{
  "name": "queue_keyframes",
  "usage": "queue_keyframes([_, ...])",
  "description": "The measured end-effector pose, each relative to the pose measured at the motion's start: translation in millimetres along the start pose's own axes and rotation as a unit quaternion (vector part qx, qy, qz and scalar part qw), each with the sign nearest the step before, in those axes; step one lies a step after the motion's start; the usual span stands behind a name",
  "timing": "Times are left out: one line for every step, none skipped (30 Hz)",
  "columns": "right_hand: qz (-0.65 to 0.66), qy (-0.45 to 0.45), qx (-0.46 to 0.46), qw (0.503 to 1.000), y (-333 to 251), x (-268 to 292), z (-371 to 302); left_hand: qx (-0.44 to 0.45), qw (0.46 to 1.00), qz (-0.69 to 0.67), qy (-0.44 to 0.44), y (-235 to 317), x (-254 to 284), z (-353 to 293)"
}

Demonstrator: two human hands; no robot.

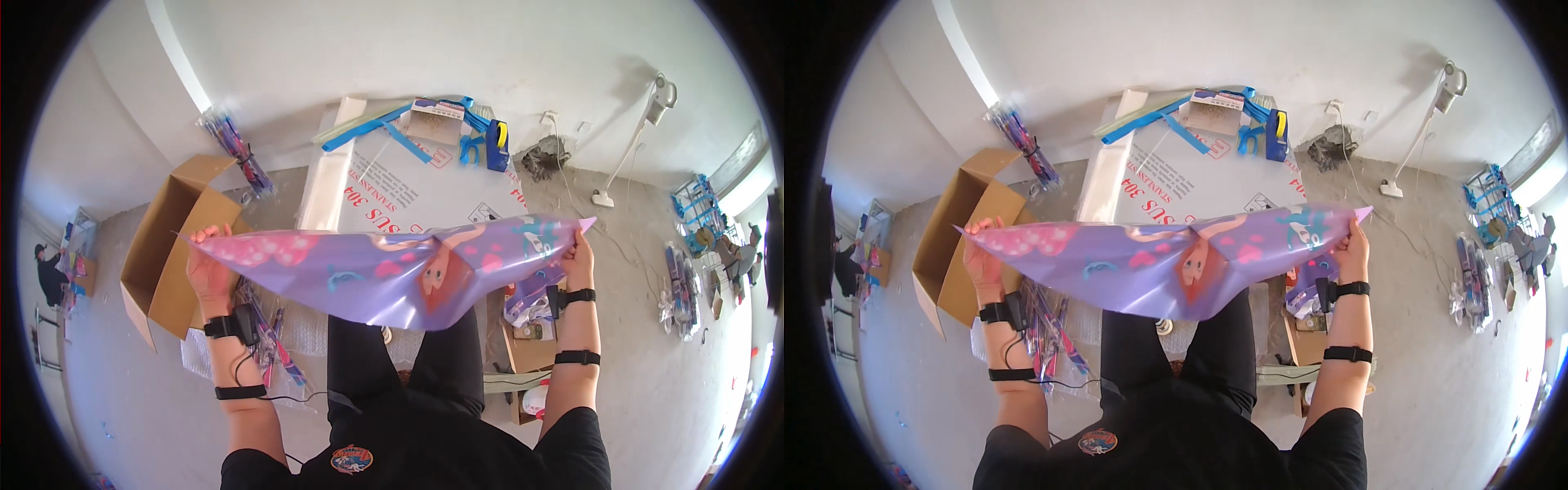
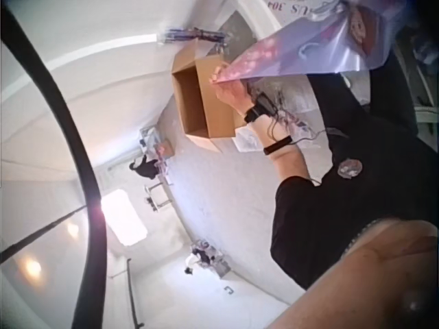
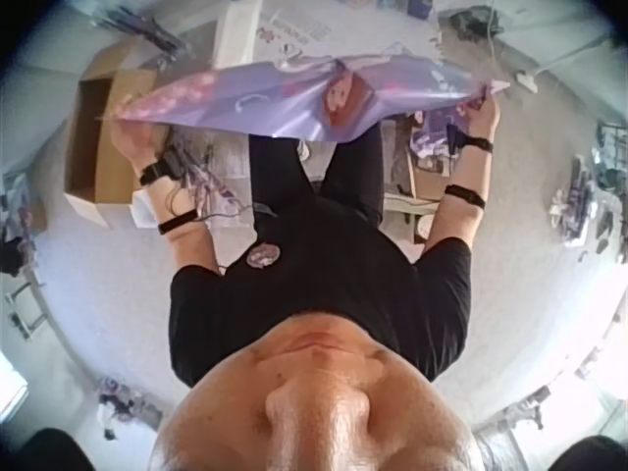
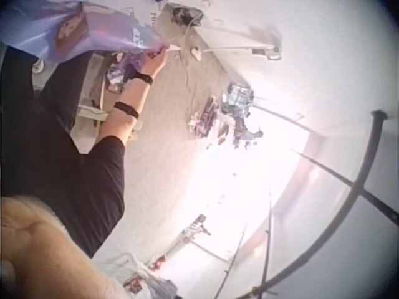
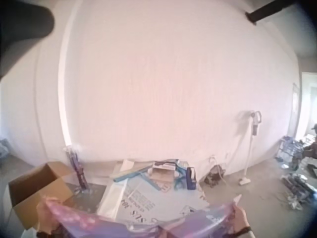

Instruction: Assembling a colorful kite by unfolding it and attaching string.

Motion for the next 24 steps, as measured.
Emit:
queue_keyframes([0.000,0.002,0.000,1.000,-6,3,-4,-0.018,0.999,0.021,0.023,13,11,-3])
queue_keyframes([-0.009,0.025,0.003,1.000,-9,9,-6,-0.017,0.999,0.028,0.013,18,18,-6])
queue_keyframes([-0.018,0.047,0.006,0.999,-11,16,-9,-0.016,0.999,0.029,0.016,23,27,-9])
queue_keyframes([-0.012,0.024,0.022,0.999,-18,23,-5,-0.016,0.999,0.040,0.009,25,36,-9])
queue_keyframes([-0.013,0.025,0.020,0.999,-17,24,-5,-0.017,0.998,0.054,0.005,30,44,-11])
queue_keyframes([-0.020,0.043,0.017,0.999,-17,28,-5,-0.017,0.998,0.056,0.008,35,53,-14])
queue_keyframes([-0.027,0.061,0.016,0.998,-18,35,-4,-0.018,0.998,0.049,0.028,38,63,-18])
queue_keyframes([-0.028,0.063,0.014,0.998,-17,38,-2,-0.019,0.998,0.042,0.049,39,74,-22])
queue_keyframes([-0.042,0.051,0.015,0.998,-16,38,0,-0.019,0.998,0.042,0.051,39,81,-26])
queue_keyframes([-0.057,0.043,0.017,0.997,-15,43,3,-0.022,0.997,0.037,0.063,34,90,-29])
queue_keyframes([-0.060,0.046,0.014,0.997,-11,52,5,-0.025,0.996,0.034,0.077,33,100,-36])
queue_keyframes([-0.086,0.065,0.014,0.994,-6,63,7,-0.022,0.996,0.033,0.082,28,109,-43])
queue_keyframes([-0.112,0.080,0.013,0.990,0,72,10,0.002,0.989,0.097,0.114,24,130,-52])
queue_keyframes([-0.112,0.077,0.009,0.991,12,70,16,0.022,0.976,0.162,0.144,22,151,-60])
queue_keyframes([-0.161,0.099,-0.005,0.982,25,74,19,0.020,0.975,0.166,0.146,24,166,-68])
queue_keyframes([-0.210,0.121,-0.017,0.970,36,80,22,0.028,0.977,0.146,0.155,23,182,-78])
queue_keyframes([-0.210,0.123,-0.015,0.970,42,90,30,0.038,0.979,0.122,0.161,15,193,-83])
queue_keyframes([-0.222,0.134,-0.014,0.966,38,113,39,0.051,0.984,0.117,0.128,-4,193,-80])
queue_keyframes([-0.231,0.140,-0.017,0.963,39,124,46,0.053,0.984,0.113,0.124,-12,192,-76])
queue_keyframes([-0.232,0.136,-0.024,0.963,48,108,43,0.088,0.968,0.150,0.182,-14,200,-85])
queue_keyframes([-0.249,0.094,-0.015,0.964,55,81,45,0.123,0.945,0.186,0.240,-14,207,-96])
queue_keyframes([-0.264,0.049,-0.004,0.963,58,49,47,0.117,0.944,0.191,0.242,-6,201,-94])
queue_keyframes([-0.294,0.039,-0.006,0.955,56,29,57,0.132,0.932,0.234,0.243,-5,198,-86])
queue_keyframes([-0.326,0.034,-0.007,0.945,51,11,69,0.151,0.918,0.275,0.244,-8,194,-78])
Point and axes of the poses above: each hand's wrist, its own z-axis towards the middle knuckle, its own x-axis out of the back of the hand, y = z × x, the point moved 10 cm from there along z, towards the middle knuckle, and after that the axes turned 3 degrees about z, right-handed, at the moved point
